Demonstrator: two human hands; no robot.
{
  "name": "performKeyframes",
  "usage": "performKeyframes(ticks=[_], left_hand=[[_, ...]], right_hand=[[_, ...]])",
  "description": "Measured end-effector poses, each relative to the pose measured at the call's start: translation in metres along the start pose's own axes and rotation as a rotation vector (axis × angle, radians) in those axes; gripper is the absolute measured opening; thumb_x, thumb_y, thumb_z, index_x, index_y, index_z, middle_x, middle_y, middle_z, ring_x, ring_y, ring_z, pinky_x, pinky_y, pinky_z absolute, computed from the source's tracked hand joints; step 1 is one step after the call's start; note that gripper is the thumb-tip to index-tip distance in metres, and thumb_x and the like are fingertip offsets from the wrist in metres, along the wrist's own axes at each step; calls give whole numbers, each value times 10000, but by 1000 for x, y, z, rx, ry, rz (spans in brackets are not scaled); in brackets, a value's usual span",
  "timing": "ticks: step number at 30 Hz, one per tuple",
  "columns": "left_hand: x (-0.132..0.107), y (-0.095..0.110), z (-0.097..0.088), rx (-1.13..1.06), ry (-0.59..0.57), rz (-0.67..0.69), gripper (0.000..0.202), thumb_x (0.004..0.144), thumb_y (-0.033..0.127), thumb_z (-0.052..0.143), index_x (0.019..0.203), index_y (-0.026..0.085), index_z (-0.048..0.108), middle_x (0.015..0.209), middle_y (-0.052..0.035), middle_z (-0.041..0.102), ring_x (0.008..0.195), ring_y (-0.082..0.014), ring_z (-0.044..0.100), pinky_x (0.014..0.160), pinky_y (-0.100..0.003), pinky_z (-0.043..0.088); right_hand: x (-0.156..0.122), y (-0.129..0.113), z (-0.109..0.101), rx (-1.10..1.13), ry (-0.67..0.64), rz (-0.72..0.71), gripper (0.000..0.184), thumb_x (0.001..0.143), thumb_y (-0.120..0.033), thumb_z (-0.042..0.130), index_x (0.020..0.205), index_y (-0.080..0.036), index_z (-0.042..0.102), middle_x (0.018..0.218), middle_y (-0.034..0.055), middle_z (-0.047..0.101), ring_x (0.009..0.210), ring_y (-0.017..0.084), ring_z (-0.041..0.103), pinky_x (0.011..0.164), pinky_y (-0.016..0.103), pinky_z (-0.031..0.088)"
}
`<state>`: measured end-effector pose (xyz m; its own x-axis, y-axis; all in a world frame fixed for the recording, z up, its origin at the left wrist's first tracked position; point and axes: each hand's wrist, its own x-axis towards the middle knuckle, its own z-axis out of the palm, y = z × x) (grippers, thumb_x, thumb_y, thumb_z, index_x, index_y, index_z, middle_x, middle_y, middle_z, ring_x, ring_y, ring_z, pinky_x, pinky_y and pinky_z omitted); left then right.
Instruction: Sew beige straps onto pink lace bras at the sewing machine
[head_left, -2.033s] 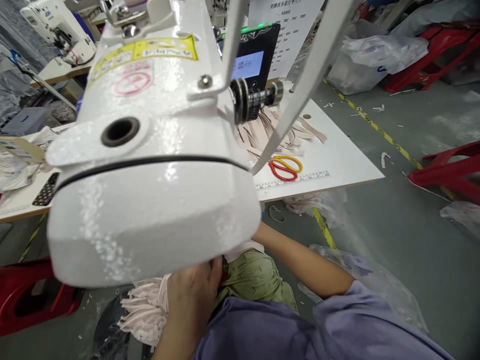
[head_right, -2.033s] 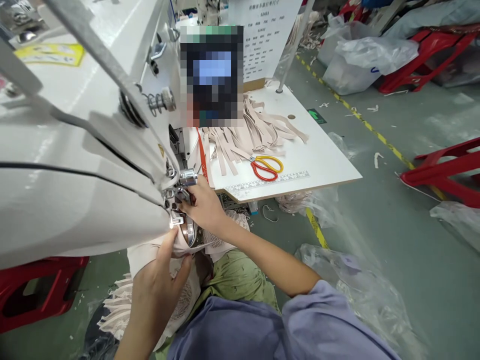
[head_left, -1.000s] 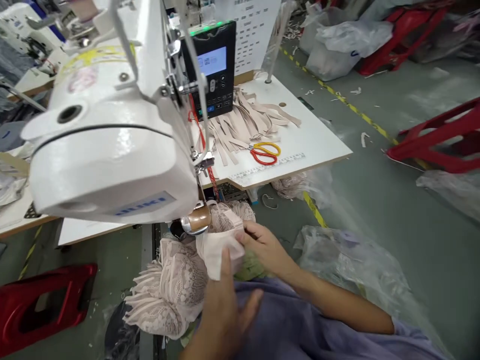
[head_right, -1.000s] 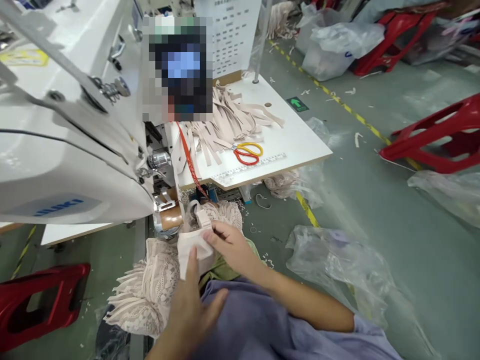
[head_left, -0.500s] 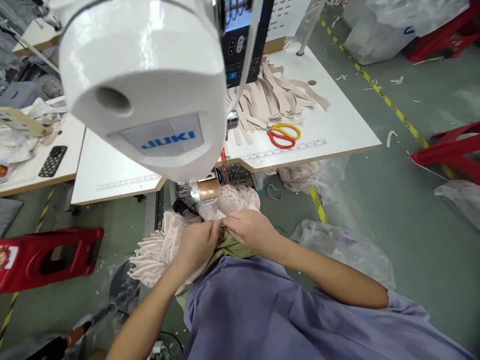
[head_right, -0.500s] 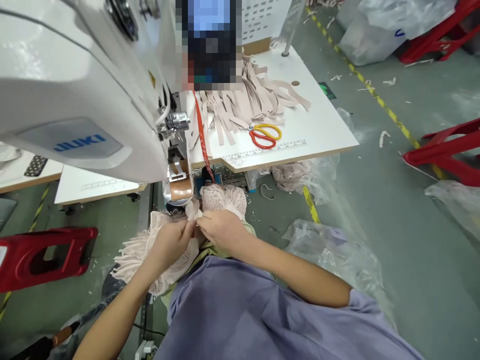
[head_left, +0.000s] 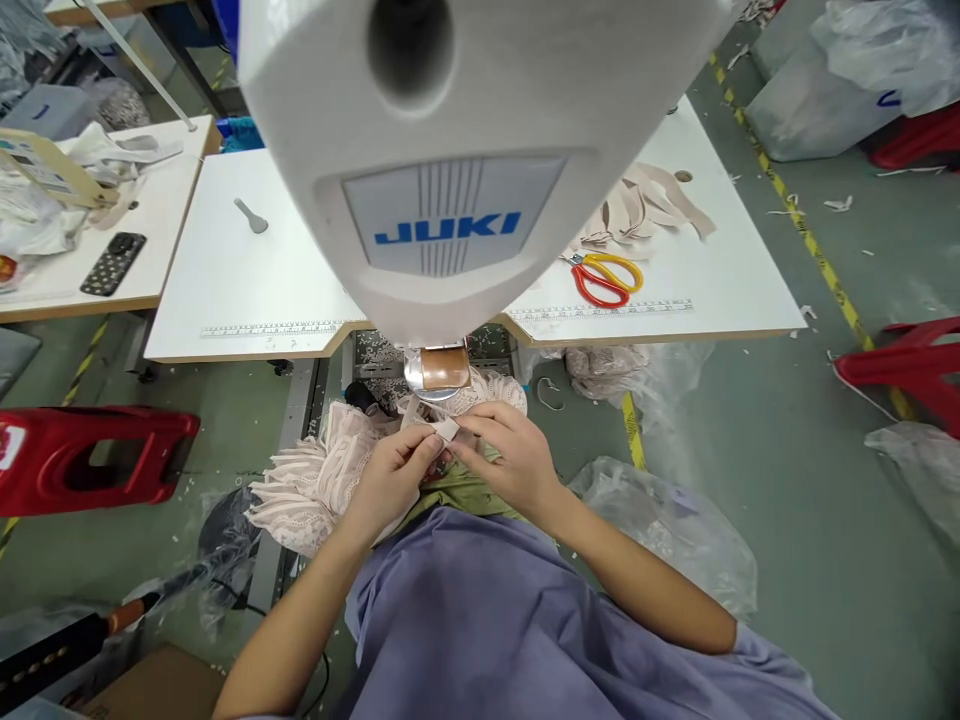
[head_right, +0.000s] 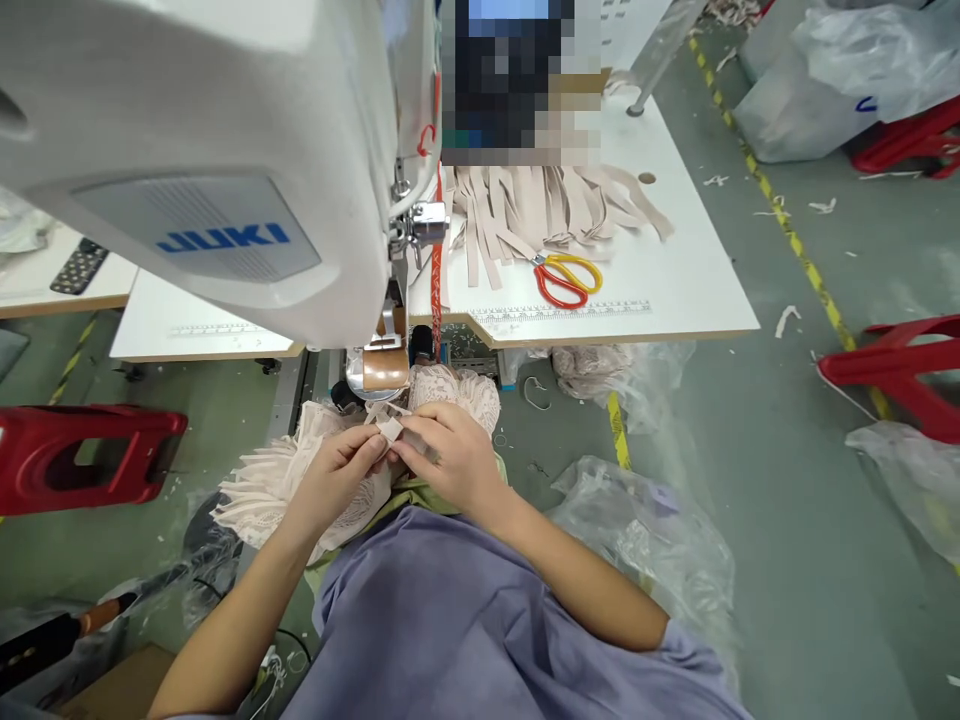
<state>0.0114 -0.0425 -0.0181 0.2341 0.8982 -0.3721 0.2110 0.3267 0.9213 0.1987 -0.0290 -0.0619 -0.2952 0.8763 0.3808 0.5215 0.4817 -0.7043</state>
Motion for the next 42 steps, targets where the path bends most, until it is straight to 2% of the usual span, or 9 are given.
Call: performKeyframes(ticks=[5, 9, 12, 15, 20, 25, 29, 33, 42], left_hand=[[5, -6, 2, 88, 28, 5, 364, 975, 420, 472, 779, 163, 638, 727, -15, 625, 659, -134, 517, 624, -245, 396], [16, -14, 2, 179, 85, -24, 414, 907, 491, 563, 634, 180, 559, 592, 3, 553, 585, -136, 480, 579, -257, 368], [24, -19, -4, 110, 43, -59, 417, 889, 514, 584, 620, 196, 556, 580, 8, 533, 562, -135, 458, 567, -264, 360], [26, -22, -10, 11, 52, -50, 389, 875, 542, 587, 648, 227, 604, 633, -14, 580, 584, -164, 481, 579, -295, 392], [23, -19, -6, -133, 41, -48, 364, 829, 559, 632, 674, 230, 649, 683, -74, 623, 605, -203, 511, 593, -346, 423], [16, -17, 0, -277, 86, -135, 339, 826, 489, 663, 743, 161, 639, 720, -43, 620, 631, -137, 513, 611, -269, 419], [13, -19, -4, -462, 52, -172, 325, 822, 465, 684, 810, 142, 647, 753, -29, 616, 645, -108, 504, 610, -234, 407], [13, -21, -5, -489, 54, -174, 322, 837, 463, 675, 763, 155, 617, 749, -23, 603, 644, -106, 495, 616, -232, 410], [10, -19, 2, -334, 38, -157, 295, 902, 419, 584, 768, 159, 623, 778, -23, 631, 677, -117, 500, 646, -244, 399]], right_hand=[[-5, -5, 9, -55, 51, -71, 155, 951, -249, 588, 954, -242, 743, 874, 48, 749, 825, 183, 670, 738, 323, 518], [-3, 15, 7, -100, -134, -155, 230, 977, -300, 533, 912, -260, 751, 904, 36, 759, 851, 173, 679, 767, 304, 530], [28, 67, -30, -311, -211, 25, 269, 1000, -317, 472, 1055, -233, 722, 1077, 55, 742, 1007, 175, 664, 879, 293, 521], [78, 128, -94, -627, -72, 339, 418, 993, -154, 342, 1355, -105, 545, 1368, 196, 588, 1267, 265, 530, 1044, 423, 427], [131, 177, -152, -728, -224, 437, 318, 919, -189, 534, 1211, -92, 613, 1108, 206, 672, 1030, 295, 619, 878, 364, 450], [89, 152, -146, -760, -296, 465, 287, 916, -241, 514, 1142, -79, 581, 1108, 233, 634, 916, 286, 630, 699, 326, 430], [12, 94, -136, -530, -275, 514, 353, 902, -402, 532, 1167, -173, 575, 870, 103, 673, 644, 218, 618, 528, 301, 426], [-40, 27, -106, -274, -430, 247, 372, 843, -399, 623, 1185, -256, 595, 1109, 115, 682, 753, 244, 671, 570, 351, 523], [-31, 5, -50, -167, -449, 121, 319, 923, -320, 592, 1228, -233, 567, 1188, 119, 665, 935, 260, 695, 735, 403, 593]])
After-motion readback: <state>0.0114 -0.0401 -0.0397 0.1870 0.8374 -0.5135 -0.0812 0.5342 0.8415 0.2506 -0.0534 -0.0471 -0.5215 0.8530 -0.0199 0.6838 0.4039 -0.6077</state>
